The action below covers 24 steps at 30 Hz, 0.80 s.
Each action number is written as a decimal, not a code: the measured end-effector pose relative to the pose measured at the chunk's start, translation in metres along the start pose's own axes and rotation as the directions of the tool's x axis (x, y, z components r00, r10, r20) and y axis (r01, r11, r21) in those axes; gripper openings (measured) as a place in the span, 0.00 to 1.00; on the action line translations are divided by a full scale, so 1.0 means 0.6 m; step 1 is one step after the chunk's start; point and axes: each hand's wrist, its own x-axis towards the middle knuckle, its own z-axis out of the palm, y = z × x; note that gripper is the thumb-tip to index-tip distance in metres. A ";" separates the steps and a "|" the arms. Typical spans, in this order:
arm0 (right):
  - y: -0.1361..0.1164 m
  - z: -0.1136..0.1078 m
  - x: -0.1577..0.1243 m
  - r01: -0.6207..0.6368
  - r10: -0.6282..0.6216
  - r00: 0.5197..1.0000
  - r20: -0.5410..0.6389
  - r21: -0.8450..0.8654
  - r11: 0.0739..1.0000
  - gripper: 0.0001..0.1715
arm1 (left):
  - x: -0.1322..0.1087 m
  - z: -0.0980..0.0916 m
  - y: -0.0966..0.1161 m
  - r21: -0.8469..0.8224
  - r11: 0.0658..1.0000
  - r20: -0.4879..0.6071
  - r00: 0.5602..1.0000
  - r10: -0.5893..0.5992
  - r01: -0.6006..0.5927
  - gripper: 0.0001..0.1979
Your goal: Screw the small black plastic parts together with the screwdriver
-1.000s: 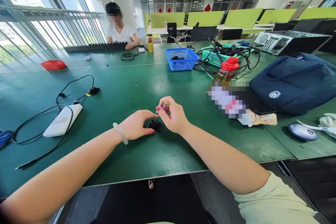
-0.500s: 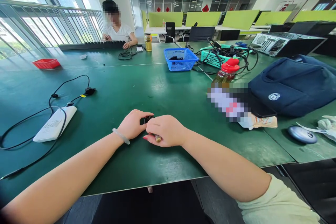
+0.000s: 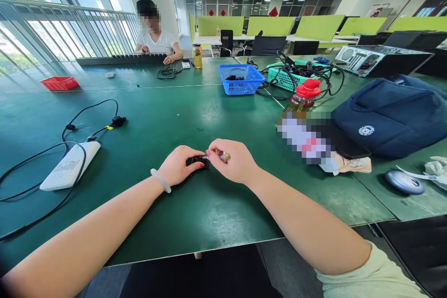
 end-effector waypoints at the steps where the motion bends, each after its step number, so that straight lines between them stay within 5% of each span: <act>1: -0.002 -0.001 -0.001 0.082 -0.080 0.996 0.045 -0.047 0.995 0.10 | 0.000 0.000 0.001 0.007 1.000 0.003 1.000 -0.004 0.004 0.16; 7: -0.020 0.020 -0.015 0.502 -0.410 0.858 0.310 -0.332 0.799 0.16 | 0.000 -0.002 0.002 0.015 0.999 0.007 0.999 -0.040 0.040 0.16; 13: -0.025 0.043 -0.023 0.604 -0.463 0.786 0.409 -0.355 0.713 0.21 | -0.001 0.000 0.002 0.044 0.998 0.006 0.999 -0.048 0.048 0.16; 18: -0.011 0.020 -0.014 0.396 -0.335 0.906 0.260 -0.239 0.887 0.21 | -0.001 0.001 0.002 0.044 0.998 0.004 0.999 -0.046 0.046 0.17; 21: 0.003 0.014 -0.007 0.103 -0.100 0.989 0.112 -0.019 0.994 0.20 | -0.001 0.000 0.000 0.038 0.999 0.009 1.000 -0.029 0.029 0.18; 24: 0.015 0.017 0.000 -0.153 0.147 0.988 0.041 0.194 0.969 0.24 | -0.001 -0.002 -0.003 0.016 1.000 0.012 1.000 -0.011 0.011 0.21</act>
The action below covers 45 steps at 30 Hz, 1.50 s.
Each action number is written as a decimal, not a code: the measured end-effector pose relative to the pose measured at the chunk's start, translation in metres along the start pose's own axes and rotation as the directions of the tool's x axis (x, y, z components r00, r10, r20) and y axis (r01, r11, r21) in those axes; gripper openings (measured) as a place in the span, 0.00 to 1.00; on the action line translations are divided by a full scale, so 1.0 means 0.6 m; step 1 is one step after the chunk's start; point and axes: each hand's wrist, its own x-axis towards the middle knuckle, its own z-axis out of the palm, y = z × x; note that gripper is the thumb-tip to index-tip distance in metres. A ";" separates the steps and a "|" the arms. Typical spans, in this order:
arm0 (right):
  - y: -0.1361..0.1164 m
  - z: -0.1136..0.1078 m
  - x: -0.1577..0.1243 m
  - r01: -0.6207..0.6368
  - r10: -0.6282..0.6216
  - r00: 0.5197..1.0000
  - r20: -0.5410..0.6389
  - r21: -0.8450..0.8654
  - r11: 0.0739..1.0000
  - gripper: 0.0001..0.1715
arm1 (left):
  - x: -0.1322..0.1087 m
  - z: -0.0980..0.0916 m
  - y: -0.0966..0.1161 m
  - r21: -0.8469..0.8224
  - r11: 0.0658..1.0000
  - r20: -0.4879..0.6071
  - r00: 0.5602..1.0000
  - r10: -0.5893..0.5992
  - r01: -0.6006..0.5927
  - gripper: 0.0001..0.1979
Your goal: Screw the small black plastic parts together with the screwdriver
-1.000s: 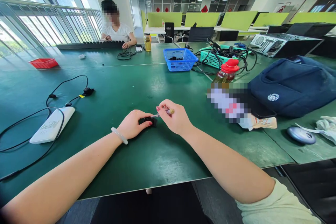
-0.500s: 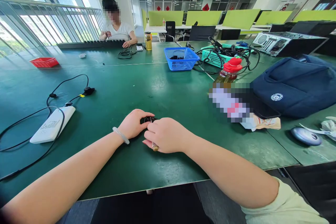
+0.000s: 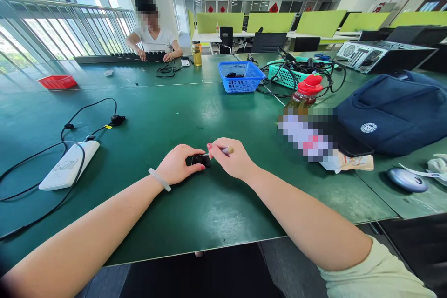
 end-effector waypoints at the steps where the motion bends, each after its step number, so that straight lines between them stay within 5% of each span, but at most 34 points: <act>1: 0.002 0.001 0.002 -0.044 0.044 0.999 -0.005 0.040 0.998 0.25 | 0.000 0.000 -0.001 -0.008 1.000 0.001 1.000 0.003 -0.003 0.21; 3: 0.003 0.002 0.002 -0.029 0.029 1.000 0.007 0.044 0.999 0.26 | 0.000 -0.001 -0.004 -0.020 1.000 0.007 1.000 0.006 -0.006 0.20; 5: -0.001 0.004 -0.002 0.120 -0.116 0.991 0.067 -0.062 0.991 0.24 | 0.000 0.000 -0.005 -0.024 1.000 0.005 1.000 0.005 -0.005 0.19; 9: -0.017 0.018 -0.018 0.491 -0.370 0.860 0.351 -0.375 0.786 0.21 | 0.000 0.001 -0.004 -0.027 0.999 -0.003 1.000 -0.023 0.023 0.18; 13: -0.028 0.038 -0.027 0.624 -0.401 0.771 0.495 -0.464 0.629 0.21 | -0.001 0.002 0.003 0.002 1.000 0.001 1.000 -0.018 0.018 0.18; 22: -0.024 0.032 -0.023 0.603 -0.405 0.790 0.460 -0.467 0.647 0.22 | -0.001 0.005 0.008 0.017 1.000 0.005 1.000 -0.012 0.012 0.18; 29: -0.017 0.012 -0.014 0.376 -0.316 0.921 0.227 -0.311 0.873 0.15 | -0.002 0.006 0.006 0.022 1.000 0.010 1.000 -0.007 0.006 0.19; 33: -0.014 0.006 -0.010 0.283 -0.259 0.957 0.132 -0.226 0.932 0.11 | -0.003 0.007 0.005 0.024 1.000 0.005 1.000 -0.010 0.009 0.18; 45: -0.020 0.011 -0.019 0.581 -0.366 0.802 0.471 -0.475 0.661 0.19 | -0.006 0.008 0.000 0.090 0.995 -0.039 0.998 -0.041 0.044 0.19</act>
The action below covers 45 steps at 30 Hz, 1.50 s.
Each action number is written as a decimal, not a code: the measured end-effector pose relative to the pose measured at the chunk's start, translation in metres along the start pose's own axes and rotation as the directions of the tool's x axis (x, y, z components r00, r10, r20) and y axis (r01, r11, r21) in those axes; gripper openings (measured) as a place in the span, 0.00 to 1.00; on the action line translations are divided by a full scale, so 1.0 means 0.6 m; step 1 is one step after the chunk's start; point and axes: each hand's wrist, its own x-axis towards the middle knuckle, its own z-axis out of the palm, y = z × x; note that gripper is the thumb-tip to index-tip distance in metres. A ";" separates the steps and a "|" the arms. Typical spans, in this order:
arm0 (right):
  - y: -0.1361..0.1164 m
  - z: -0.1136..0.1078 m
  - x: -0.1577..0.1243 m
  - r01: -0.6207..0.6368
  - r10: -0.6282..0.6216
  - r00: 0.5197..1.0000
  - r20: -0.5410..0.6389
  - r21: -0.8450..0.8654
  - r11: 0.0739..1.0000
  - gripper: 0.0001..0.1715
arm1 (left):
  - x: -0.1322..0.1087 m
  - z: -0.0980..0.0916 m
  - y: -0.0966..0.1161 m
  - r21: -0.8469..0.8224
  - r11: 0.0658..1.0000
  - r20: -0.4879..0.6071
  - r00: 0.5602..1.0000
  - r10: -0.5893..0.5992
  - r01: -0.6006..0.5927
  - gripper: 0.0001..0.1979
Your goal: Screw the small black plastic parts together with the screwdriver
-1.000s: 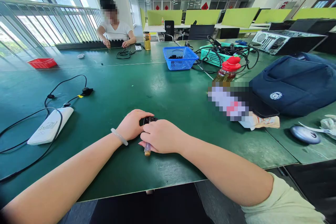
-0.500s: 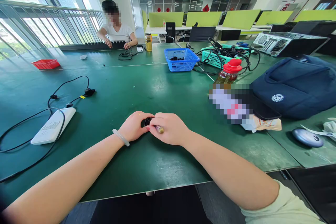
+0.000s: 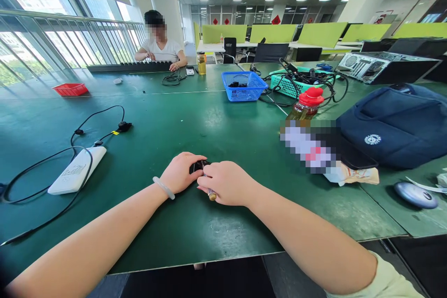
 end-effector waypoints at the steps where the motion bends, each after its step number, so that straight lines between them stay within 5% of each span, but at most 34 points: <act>1: 0.001 0.001 0.000 -0.012 0.012 1.000 0.006 -0.001 1.000 0.19 | 0.000 -0.001 0.000 0.007 1.000 0.001 1.000 -0.011 0.011 0.19; 11: 0.006 0.005 0.001 -0.221 0.234 0.972 -0.031 0.236 0.946 0.15 | 0.002 -0.005 -0.001 0.013 0.998 -0.004 0.998 -0.060 0.060 0.20; 19: 0.017 0.004 0.000 -0.345 0.430 0.900 -0.068 0.490 0.800 0.24 | 0.002 -0.004 -0.001 0.037 0.997 0.001 0.998 -0.067 0.067 0.19; 25: 0.023 0.000 0.005 -0.404 0.554 0.827 -0.093 0.588 0.701 0.20 | 0.001 -0.007 0.000 0.028 0.998 -0.001 0.998 -0.061 0.061 0.19; 29: 0.021 0.003 0.003 -0.331 0.439 0.889 -0.130 0.480 0.813 0.19 | 0.000 -0.006 0.000 0.021 0.997 -0.009 0.998 -0.067 0.068 0.19; 34: 0.002 0.007 0.004 -0.158 0.169 0.981 -0.095 0.116 0.981 0.23 | 0.001 -0.006 0.002 -0.006 0.996 -0.005 0.996 -0.093 0.093 0.19; 45: -0.014 0.008 0.011 -0.093 0.081 0.988 -0.135 -0.086 0.992 0.25 | 0.002 -0.011 0.003 -0.027 0.993 0.008 0.993 -0.116 0.116 0.19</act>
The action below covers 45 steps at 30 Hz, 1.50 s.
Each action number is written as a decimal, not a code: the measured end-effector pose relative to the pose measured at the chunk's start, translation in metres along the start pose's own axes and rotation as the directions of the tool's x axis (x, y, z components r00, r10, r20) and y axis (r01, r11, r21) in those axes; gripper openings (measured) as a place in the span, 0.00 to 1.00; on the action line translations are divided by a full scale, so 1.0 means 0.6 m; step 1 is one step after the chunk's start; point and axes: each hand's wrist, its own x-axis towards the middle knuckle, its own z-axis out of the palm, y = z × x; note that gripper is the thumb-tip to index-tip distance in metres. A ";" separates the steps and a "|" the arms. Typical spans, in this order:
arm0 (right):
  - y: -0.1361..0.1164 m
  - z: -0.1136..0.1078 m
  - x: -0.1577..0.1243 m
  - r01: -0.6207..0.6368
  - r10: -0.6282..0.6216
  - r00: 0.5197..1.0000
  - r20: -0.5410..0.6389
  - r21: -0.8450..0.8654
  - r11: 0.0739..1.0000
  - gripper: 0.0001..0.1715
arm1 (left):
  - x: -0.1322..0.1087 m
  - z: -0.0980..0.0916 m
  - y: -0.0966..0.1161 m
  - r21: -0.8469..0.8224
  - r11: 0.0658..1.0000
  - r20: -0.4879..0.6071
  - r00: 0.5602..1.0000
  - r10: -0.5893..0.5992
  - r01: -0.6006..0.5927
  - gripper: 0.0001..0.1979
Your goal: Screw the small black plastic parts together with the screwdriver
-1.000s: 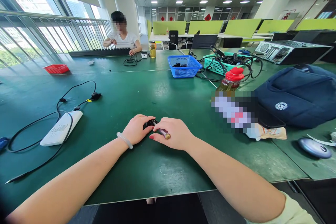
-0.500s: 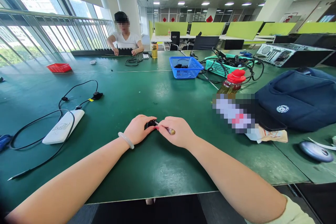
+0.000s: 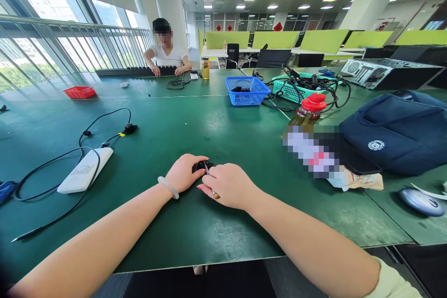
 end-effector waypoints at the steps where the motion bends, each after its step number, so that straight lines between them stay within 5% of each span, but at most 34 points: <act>1: 0.000 -0.001 0.000 -0.007 0.007 1.000 -0.001 0.004 1.000 0.24 | 0.000 0.001 -0.001 -0.001 1.000 -0.002 1.000 0.002 -0.002 0.19; 10: 0.005 0.003 -0.002 -0.173 0.179 0.983 -0.023 0.170 0.970 0.23 | 0.001 -0.001 0.000 0.004 1.000 0.017 1.000 -0.014 0.014 0.19; 18: 0.030 -0.012 -0.005 -0.403 0.463 0.886 0.029 0.543 0.737 0.26 | 0.001 -0.004 0.004 0.024 1.000 0.026 1.000 -0.008 0.008 0.19; 29: 0.029 -0.005 0.000 -0.419 0.470 0.881 0.049 0.541 0.729 0.08 | 0.002 0.004 -0.005 0.024 0.999 -0.003 1.000 0.022 -0.022 0.19; 40: 0.029 -0.009 0.002 -0.495 0.612 0.790 0.030 0.620 0.609 0.14 | 0.002 -0.001 -0.002 0.032 0.999 0.007 1.000 0.024 -0.024 0.18; 45: 0.029 -0.017 0.001 -0.486 0.558 0.824 0.100 0.631 0.605 0.18 | 0.002 0.002 -0.006 0.029 0.999 0.002 0.999 0.033 -0.033 0.17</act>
